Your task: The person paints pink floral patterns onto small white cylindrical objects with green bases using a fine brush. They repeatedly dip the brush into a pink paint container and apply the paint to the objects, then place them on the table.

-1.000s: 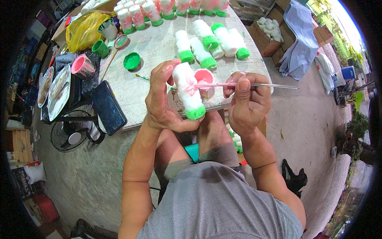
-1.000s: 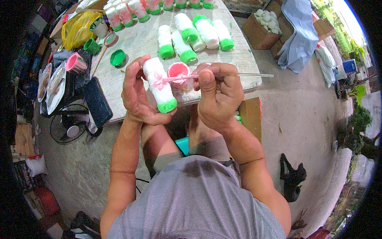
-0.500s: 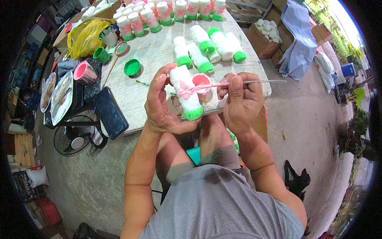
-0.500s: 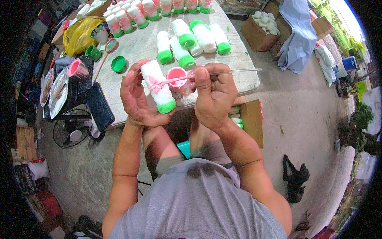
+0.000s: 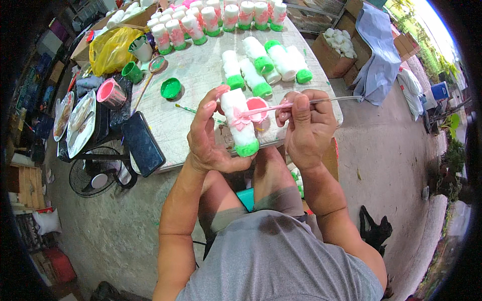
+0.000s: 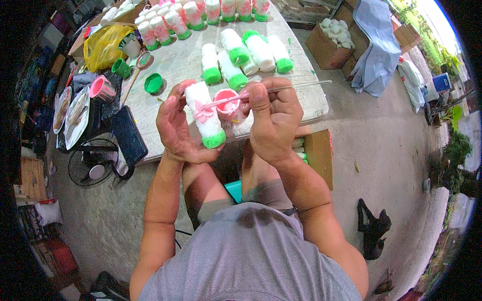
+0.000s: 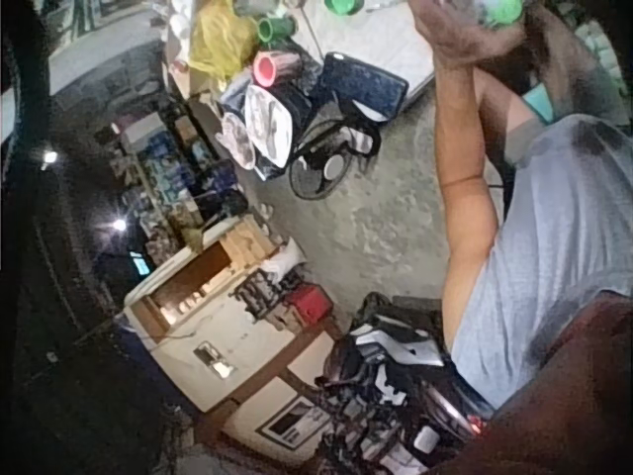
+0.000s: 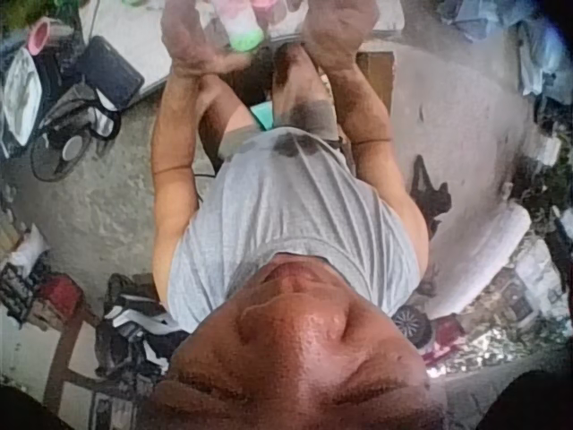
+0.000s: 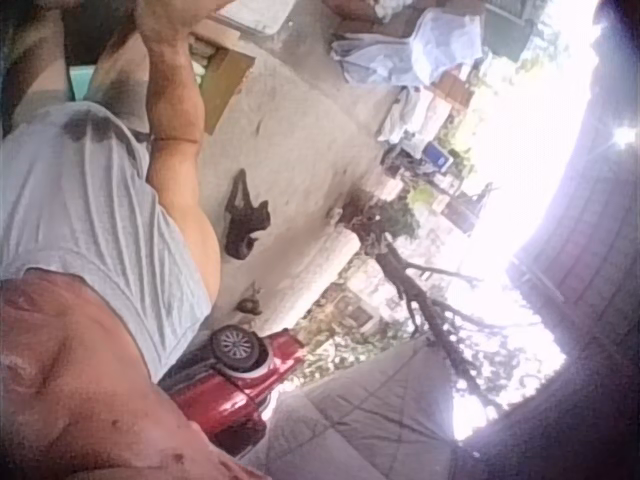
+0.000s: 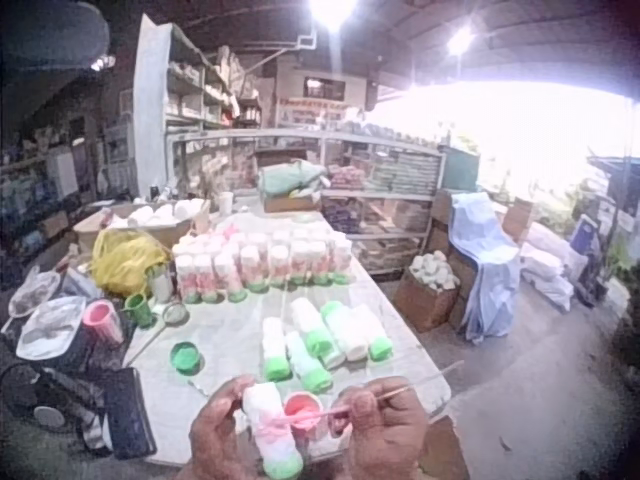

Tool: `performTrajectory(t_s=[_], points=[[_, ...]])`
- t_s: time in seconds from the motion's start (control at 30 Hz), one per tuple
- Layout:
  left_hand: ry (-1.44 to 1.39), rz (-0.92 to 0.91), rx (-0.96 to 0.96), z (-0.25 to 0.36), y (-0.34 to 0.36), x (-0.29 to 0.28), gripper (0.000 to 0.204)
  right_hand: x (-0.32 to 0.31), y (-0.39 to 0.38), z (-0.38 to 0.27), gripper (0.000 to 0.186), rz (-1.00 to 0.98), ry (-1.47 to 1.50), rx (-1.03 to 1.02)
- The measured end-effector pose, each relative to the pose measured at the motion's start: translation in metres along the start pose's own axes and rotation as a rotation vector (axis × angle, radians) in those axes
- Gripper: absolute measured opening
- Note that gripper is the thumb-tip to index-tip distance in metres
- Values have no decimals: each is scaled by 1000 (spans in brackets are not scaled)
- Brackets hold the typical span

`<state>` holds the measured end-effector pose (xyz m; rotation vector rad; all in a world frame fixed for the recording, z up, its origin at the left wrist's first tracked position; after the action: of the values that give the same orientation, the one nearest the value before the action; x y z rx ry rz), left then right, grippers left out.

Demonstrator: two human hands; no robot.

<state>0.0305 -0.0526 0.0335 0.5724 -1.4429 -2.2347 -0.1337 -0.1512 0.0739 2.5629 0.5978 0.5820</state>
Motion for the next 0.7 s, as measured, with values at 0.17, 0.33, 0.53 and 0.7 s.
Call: performTrajectory(t_s=[0.17,0.33,0.53,0.7], points=[[-40,-19,-26,2,0,0,118,-4,6,1,19,38,2,-7],[-40,-24,-42,2,0,0,117,0,1,-2,20,-3,50,14],[-51,-22,-61,1,-2,0,117,-3,4,-3,20,48,73,18],[-54,-30,-50,2,0,0,118,-3,6,-1,19,30,60,37]])
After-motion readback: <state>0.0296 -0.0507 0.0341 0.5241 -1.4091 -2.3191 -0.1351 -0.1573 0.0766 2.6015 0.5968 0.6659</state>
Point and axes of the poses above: each hand's wrist, its own y-axis towards the middle knuckle, its own x-axis out of the palm, z = x × y, the point moved 3 cm from there along y, towards the middle knuckle, and after that the axes turned 3 degrees about -y, right-handed, at the moved point
